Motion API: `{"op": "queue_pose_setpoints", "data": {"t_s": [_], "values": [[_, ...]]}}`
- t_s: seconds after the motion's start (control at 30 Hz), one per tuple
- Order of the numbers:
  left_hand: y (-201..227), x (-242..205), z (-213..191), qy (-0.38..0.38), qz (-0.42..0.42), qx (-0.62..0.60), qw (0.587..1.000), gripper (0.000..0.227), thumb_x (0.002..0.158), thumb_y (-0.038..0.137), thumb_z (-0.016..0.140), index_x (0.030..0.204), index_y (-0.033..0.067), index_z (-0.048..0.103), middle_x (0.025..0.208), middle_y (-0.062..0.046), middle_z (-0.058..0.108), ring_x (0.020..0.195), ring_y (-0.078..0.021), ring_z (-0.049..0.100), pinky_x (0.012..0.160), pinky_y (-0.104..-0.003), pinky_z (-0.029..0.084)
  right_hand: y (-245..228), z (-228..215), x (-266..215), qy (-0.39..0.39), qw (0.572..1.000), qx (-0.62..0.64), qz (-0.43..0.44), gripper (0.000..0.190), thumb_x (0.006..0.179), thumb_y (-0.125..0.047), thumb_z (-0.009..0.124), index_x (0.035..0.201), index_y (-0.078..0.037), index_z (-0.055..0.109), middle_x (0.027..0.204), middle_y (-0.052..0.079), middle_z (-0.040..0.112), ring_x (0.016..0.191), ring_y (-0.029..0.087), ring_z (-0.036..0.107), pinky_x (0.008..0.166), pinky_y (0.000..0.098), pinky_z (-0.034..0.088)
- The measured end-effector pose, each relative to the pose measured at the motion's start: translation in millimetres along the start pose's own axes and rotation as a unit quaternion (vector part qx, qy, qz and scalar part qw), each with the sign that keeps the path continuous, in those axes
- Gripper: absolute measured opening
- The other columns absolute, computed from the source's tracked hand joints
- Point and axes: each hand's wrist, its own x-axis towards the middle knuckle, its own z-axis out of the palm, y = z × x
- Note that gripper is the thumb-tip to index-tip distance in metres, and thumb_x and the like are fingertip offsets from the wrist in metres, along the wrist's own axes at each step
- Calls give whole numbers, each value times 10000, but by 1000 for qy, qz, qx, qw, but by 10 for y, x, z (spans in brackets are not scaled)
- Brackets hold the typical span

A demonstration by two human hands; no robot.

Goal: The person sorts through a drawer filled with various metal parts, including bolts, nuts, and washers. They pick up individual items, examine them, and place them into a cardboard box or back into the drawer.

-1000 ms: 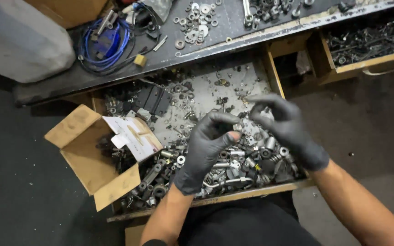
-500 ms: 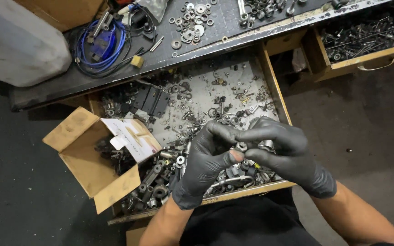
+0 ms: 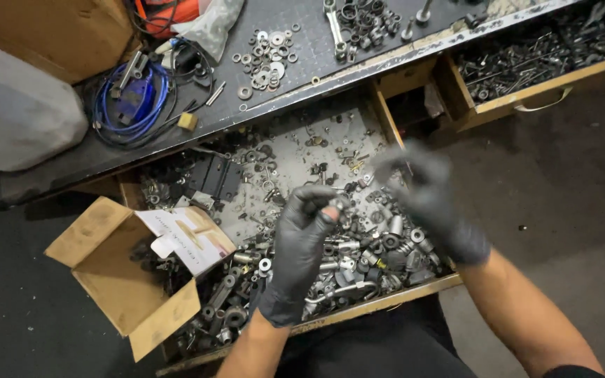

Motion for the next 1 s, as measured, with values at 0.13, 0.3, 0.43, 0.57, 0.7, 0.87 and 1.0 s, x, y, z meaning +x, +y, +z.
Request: {"op": "queue_pose_setpoints", "data": {"t_s": [0.13, 0.3, 0.43, 0.57, 0.7, 0.87, 1.0], "values": [[-78, 147, -81, -30, 35, -31, 998, 213, 921, 64, 737, 1117, 58, 651, 1084, -117, 713, 964, -201, 668, 899, -319, 576, 867, -482, 827, 151, 985, -72, -34, 75, 1076, -35, 553, 1110, -86, 596, 959, 61, 580, 800, 155, 535, 753, 307, 467], [-47, 379, 4, -5, 54, -80, 995, 237, 911, -24, 715, 1133, 41, 660, 1156, -130, 693, 1106, -254, 659, 971, -348, 589, 1628, -859, 1620, 202, 942, -254, -89, 246, 1017, -112, 721, 1251, -81, 654, 1120, 108, 748, 971, 228, 711, 824, 352, 559], [17, 411, 59, -19, 44, -85, 995, 270, 912, 25, 729, 1171, 33, 654, 1134, -123, 681, 1026, -233, 660, 963, -339, 573, 2045, -961, 1865, 207, 924, -317, -57, 256, 971, -255, 748, 1177, -103, 740, 985, 74, 791, 848, 190, 709, 757, 344, 527], [44, 409, 29, -9, 36, -53, 998, 226, 930, -8, 659, 1152, 37, 652, 1192, -148, 686, 1125, -288, 647, 968, -390, 578, 1444, -803, 1594, 209, 925, -300, -108, 205, 1057, -260, 623, 1062, -65, 685, 1037, 136, 655, 977, 301, 595, 831, 395, 449], [160, 395, 102, 50, 47, -48, 996, 313, 883, 14, 729, 1180, -43, 651, 1134, -234, 714, 983, -217, 665, 918, -349, 573, 700, -417, 891, 125, 969, -200, -72, 173, 1128, -183, 542, 1057, -48, 624, 885, 195, 599, 906, 400, 624, 882, 447, 480], [120, 334, 73, 39, 48, -47, 997, 315, 878, 2, 739, 1183, -39, 674, 1124, -224, 732, 984, -219, 701, 920, -331, 590, 245, -52, 107, 7, 974, -218, -56, 248, 1012, -269, 666, 1232, -161, 705, 948, 122, 684, 911, 362, 666, 823, 445, 546], [218, 227, 107, 13, 52, 4, 999, 314, 865, 3, 760, 1171, -40, 708, 1117, -213, 755, 990, -189, 711, 907, -317, 595, -10, 5, -188, -40, 972, -232, -15, 290, 905, -232, 767, 1178, -173, 687, 913, 79, 676, 861, 335, 694, 735, 446, 569]]}}
